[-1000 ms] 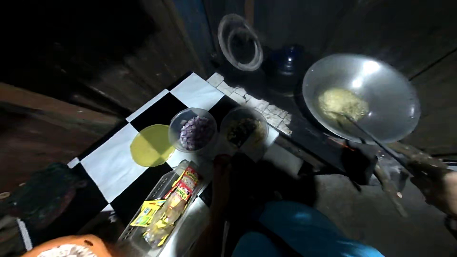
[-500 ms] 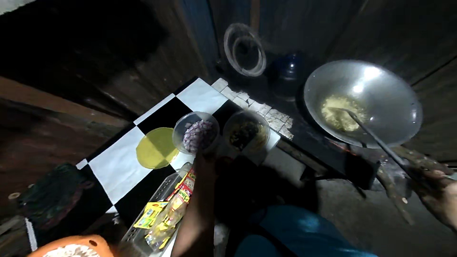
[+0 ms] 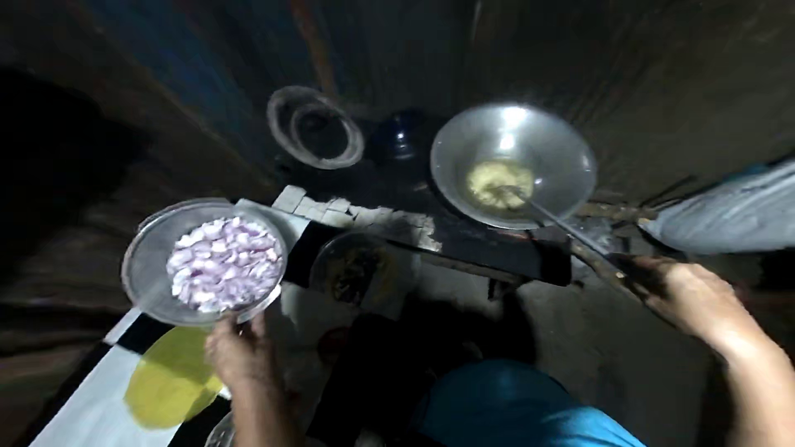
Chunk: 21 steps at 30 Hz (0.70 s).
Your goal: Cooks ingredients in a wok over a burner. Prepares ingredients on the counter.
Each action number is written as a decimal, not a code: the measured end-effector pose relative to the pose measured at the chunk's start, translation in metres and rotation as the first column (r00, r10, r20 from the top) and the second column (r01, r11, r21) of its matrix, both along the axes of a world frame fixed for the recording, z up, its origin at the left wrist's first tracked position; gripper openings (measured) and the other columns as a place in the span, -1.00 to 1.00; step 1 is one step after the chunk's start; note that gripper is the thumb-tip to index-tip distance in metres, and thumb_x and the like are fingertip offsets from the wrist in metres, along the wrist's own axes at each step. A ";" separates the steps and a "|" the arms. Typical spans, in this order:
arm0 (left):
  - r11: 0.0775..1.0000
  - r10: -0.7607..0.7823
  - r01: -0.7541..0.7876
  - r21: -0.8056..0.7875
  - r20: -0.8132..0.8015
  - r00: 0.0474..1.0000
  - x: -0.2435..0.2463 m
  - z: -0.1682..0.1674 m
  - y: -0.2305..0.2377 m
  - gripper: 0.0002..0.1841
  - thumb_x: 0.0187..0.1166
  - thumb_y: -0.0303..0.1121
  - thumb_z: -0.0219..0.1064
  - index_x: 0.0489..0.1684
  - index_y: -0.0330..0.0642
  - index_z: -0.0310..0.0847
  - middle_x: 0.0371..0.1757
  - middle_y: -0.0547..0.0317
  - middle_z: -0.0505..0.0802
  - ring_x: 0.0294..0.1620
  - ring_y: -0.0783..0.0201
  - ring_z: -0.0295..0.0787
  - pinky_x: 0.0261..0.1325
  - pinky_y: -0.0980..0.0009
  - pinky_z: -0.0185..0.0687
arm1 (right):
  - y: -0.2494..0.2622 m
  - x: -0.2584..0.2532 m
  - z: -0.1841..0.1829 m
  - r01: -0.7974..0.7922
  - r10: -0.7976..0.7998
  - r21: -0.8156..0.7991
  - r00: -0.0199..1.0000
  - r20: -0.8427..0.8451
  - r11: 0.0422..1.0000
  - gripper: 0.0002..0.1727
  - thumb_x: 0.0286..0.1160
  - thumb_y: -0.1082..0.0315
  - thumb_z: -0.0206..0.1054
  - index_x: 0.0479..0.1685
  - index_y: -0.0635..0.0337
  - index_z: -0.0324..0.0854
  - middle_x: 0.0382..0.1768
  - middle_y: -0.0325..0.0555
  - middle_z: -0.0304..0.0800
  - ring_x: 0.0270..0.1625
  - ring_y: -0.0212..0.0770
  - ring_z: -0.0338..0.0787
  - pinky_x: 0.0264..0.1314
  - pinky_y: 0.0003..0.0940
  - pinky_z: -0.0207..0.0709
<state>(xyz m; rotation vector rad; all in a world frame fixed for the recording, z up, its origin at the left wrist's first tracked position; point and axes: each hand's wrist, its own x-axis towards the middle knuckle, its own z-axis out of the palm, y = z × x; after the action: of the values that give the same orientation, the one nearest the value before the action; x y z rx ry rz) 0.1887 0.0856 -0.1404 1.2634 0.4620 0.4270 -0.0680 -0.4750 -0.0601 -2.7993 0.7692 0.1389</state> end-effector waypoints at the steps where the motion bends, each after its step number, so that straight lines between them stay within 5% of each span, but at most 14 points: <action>1: 0.999 -0.009 0.008 -0.032 -0.037 0.999 0.005 -0.007 0.007 -0.66 0.78 -0.36 0.07 0.44 -0.26 0.34 0.06 0.04 0.71 -0.05 0.24 0.78 0.01 0.26 0.81 | 0.005 0.004 0.003 0.014 -0.014 0.003 0.999 -0.037 1.000 -0.60 0.57 0.29 0.42 0.39 -0.07 0.72 0.09 0.31 0.85 0.12 0.50 0.80 0.06 0.60 0.51; 6: 0.992 0.006 -0.031 -0.119 -0.201 0.979 0.020 -0.051 0.026 -0.64 0.75 -0.29 0.13 0.42 -0.22 0.39 0.09 0.03 0.69 -0.05 0.23 0.75 -0.01 0.29 0.77 | 0.020 0.030 -0.009 0.091 -0.089 0.012 0.985 -0.145 0.996 -0.59 0.61 0.25 0.34 0.43 -0.04 0.70 0.17 0.30 0.81 0.22 0.43 0.77 0.18 0.48 0.53; 10: 0.997 -0.071 0.065 -0.030 -0.282 0.957 0.001 -0.060 0.021 -0.63 0.83 -0.19 0.04 0.39 -0.25 0.38 0.05 0.08 0.68 -0.07 0.31 0.72 0.05 0.33 0.72 | 0.016 0.023 -0.012 0.105 -0.105 0.012 0.994 0.040 0.994 -0.57 0.62 0.28 0.34 0.47 -0.09 0.67 0.17 0.28 0.81 0.19 0.44 0.79 0.15 0.52 0.53; 15: 0.974 -0.208 0.226 -0.001 -0.398 0.893 -0.037 -0.028 -0.003 -0.50 0.87 -0.07 -0.10 0.50 -0.28 0.36 0.21 0.02 0.74 0.05 0.28 0.74 0.16 0.24 0.68 | 0.009 0.009 -0.032 0.043 -0.075 0.093 0.924 0.376 0.995 -0.48 0.69 0.32 0.25 0.63 0.14 0.49 0.21 0.32 0.79 0.13 0.33 0.84 0.25 0.38 0.59; 18: 0.983 -0.183 0.185 -0.024 -0.320 0.930 -0.045 -0.026 -0.003 -0.67 0.83 -0.28 0.00 0.31 -0.32 0.46 -0.03 0.08 0.78 -0.14 0.32 0.76 -0.02 0.33 0.75 | 0.014 0.012 -0.062 0.034 -0.108 0.201 0.923 0.369 0.979 -0.39 0.72 0.34 0.26 0.76 0.20 0.31 0.21 0.46 0.74 0.10 0.40 0.81 0.25 0.37 0.57; 21: 0.985 -0.121 0.152 0.082 -0.301 0.946 -0.046 -0.010 0.005 -0.70 0.78 -0.42 0.11 0.35 -0.37 0.47 -0.05 0.04 0.78 -0.18 0.33 0.77 -0.07 0.39 0.76 | 0.013 0.013 -0.084 0.005 -0.126 0.336 0.931 0.342 0.942 -0.43 0.71 0.43 0.21 0.72 0.25 0.36 0.29 0.51 0.68 0.13 0.37 0.79 0.26 0.32 0.58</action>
<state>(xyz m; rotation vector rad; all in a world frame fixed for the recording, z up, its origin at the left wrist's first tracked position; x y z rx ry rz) 0.1429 0.0902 -0.1502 1.4594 0.6060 0.1446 -0.0549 -0.4625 -0.1440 -2.3787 0.6760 -0.2319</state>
